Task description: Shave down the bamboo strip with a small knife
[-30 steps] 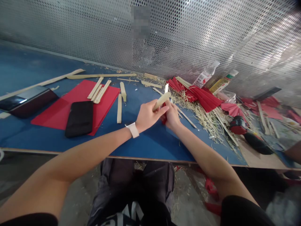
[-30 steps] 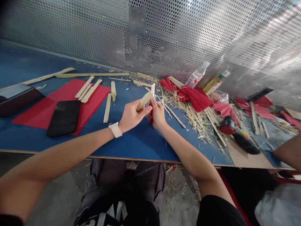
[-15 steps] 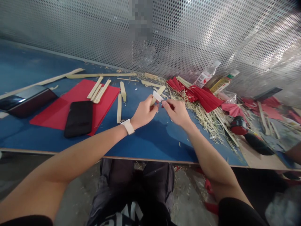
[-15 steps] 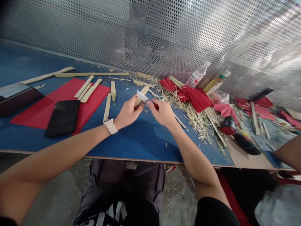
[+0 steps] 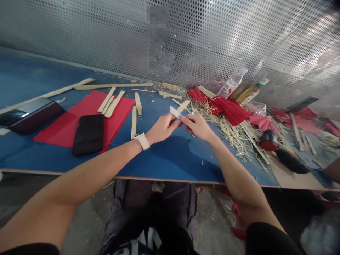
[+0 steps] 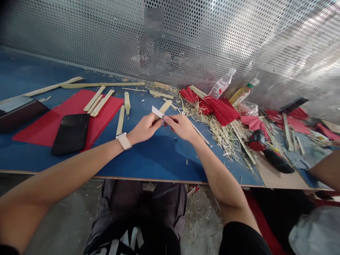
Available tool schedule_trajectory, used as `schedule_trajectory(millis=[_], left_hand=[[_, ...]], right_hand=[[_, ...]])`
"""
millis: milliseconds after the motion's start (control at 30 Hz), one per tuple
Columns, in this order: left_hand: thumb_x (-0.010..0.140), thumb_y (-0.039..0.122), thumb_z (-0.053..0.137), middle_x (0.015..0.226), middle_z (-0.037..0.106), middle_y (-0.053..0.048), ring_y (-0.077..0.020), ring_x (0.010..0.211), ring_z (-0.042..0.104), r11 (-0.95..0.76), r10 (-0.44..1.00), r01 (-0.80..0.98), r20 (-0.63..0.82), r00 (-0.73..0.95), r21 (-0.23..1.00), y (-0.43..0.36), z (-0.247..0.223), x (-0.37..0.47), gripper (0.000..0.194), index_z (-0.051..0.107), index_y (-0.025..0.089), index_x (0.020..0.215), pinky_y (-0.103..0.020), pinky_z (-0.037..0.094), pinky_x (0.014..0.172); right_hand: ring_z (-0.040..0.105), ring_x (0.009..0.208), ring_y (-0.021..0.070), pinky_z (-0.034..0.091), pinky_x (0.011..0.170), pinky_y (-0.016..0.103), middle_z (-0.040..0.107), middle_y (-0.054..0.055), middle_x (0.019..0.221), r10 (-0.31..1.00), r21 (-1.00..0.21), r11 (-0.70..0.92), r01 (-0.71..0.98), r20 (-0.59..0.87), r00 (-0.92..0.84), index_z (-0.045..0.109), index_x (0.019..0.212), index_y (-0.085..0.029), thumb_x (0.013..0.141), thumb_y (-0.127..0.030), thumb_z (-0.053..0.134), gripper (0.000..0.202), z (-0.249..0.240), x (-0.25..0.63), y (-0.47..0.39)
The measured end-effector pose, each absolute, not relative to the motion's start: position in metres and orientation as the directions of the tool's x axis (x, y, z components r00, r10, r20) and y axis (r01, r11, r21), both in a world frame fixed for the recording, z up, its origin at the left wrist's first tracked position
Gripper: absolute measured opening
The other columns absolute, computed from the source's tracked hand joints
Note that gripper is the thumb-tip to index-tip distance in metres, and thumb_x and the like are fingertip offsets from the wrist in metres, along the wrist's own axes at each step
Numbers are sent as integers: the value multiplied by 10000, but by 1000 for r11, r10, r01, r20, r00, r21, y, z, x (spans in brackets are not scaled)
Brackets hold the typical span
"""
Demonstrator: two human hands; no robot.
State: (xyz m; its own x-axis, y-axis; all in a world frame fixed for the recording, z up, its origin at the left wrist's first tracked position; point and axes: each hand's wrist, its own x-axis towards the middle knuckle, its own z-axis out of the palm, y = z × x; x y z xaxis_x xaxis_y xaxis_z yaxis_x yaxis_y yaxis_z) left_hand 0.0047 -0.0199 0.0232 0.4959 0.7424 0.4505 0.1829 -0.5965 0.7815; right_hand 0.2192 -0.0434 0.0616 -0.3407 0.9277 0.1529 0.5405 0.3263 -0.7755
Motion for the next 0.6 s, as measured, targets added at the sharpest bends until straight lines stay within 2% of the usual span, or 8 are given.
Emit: schedule_trajectory(millis=[200, 400, 600], left_hand=[[1144, 346, 549, 887, 787, -69, -170, 673, 658, -631, 723, 205, 473, 503, 748, -19, 21, 3, 178, 639, 195, 1116, -325, 467, 628], [1161, 375, 544, 767, 706, -36, -157, 594, 584, -650, 708, 229, 469, 528, 725, -18, 21, 3, 226, 652, 194, 1080, -327, 406, 586], [1163, 357, 541, 902, 764, -72, -186, 695, 664, -654, 695, 216, 462, 551, 725, -16, 19, 2, 195, 646, 194, 1150, -334, 468, 652]], right_hand=[[471, 506, 127, 357, 530, 310, 522, -25, 543, 919, -770, 347, 536, 166, -356, 721, 812, -209, 1015, -917, 527, 762, 58, 222, -41], [473, 507, 124, 357, 523, 307, 516, -23, 541, 917, -773, 341, 535, 148, -371, 711, 775, -208, 1031, -886, 542, 744, 58, 225, -40], [489, 511, 127, 357, 517, 301, 518, -19, 539, 913, -772, 337, 539, 127, -387, 706, 763, -208, 1010, -917, 544, 768, 60, 225, -40]])
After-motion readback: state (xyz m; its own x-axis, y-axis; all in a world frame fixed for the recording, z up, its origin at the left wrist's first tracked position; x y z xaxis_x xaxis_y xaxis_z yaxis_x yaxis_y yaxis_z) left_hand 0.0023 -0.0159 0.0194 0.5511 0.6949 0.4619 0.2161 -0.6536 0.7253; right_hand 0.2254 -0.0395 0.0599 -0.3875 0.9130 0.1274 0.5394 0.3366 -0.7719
